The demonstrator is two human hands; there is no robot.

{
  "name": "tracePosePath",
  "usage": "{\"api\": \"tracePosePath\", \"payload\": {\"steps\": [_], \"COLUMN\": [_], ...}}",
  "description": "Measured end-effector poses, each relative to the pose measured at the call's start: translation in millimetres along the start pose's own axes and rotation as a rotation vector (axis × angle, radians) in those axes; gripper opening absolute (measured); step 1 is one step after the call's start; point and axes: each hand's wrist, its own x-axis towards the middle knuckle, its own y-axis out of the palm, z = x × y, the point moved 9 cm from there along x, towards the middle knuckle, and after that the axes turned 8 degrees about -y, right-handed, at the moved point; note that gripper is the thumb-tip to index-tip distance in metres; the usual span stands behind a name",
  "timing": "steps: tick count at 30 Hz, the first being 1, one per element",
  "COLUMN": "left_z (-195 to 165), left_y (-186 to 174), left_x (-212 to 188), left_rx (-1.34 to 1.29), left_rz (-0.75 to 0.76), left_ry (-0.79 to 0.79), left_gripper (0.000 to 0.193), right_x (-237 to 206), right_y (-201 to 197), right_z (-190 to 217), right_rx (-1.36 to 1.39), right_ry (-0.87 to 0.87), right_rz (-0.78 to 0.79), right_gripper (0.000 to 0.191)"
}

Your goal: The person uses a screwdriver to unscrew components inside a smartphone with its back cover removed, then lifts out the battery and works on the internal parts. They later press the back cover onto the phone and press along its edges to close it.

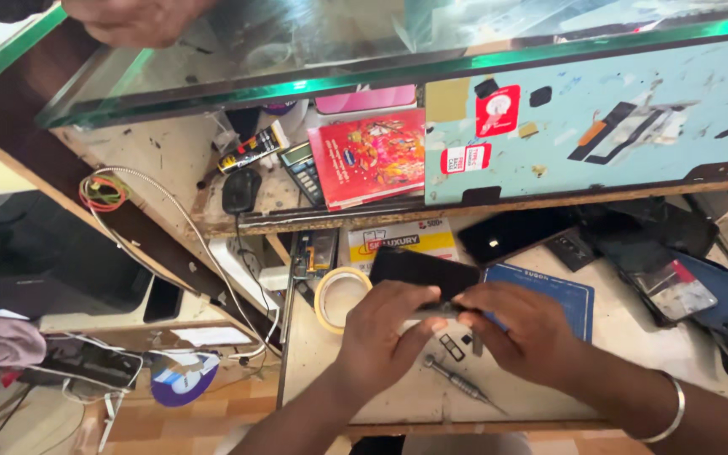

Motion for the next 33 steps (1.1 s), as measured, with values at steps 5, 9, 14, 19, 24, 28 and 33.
{"api": "tracePosePath", "payload": {"steps": [5, 9, 14, 19, 24, 28, 33], "left_z": [20.8, 23.1, 22.5, 17.9, 1.6, -2.2, 6.9], "left_y": [-1.4, -5.7, -2.3, -5.4, 3.5, 6.4, 1.8], "left_x": [-4.5, -8.6, -10.5, -11.6, -12.1, -12.0, -10.1], "left_rx": [0.027, -0.054, -0.058, -0.078, 0.027, 0.034, 0.043], "left_rz": [-0.01, -0.068, -0.071, -0.086, -0.013, 0.004, -0.062], "left_ry": [-0.111, -0.136, -0.129, -0.061, 0.095, 0.104, 0.036], "left_gripper": [0.019, 0.019, 0.02, 0.021, 0.026, 0.028, 0.022], "right_x": [-0.8, 0.5, 1.5, 8.8, 5.8, 1.1, 3.1], "right_y": [-1.0, -2.0, -5.3, -1.8, 10.7, 10.1, 1.0], "right_z": [-12.1, -12.0, -5.6, 0.6, 7.0, -1.1, 7.0], "right_rx": [0.068, 0.038, 0.023, 0.089, 0.013, 0.054, -0.007], "right_ry": [0.065, 0.072, 0.049, -0.044, -0.095, 0.016, -0.08], "right_rz": [-0.029, -0.026, -0.043, 0.026, 0.121, 0.093, -0.005], "right_gripper": [0.025, 0.021, 0.019, 0.033, 0.03, 0.026, 0.028]}}
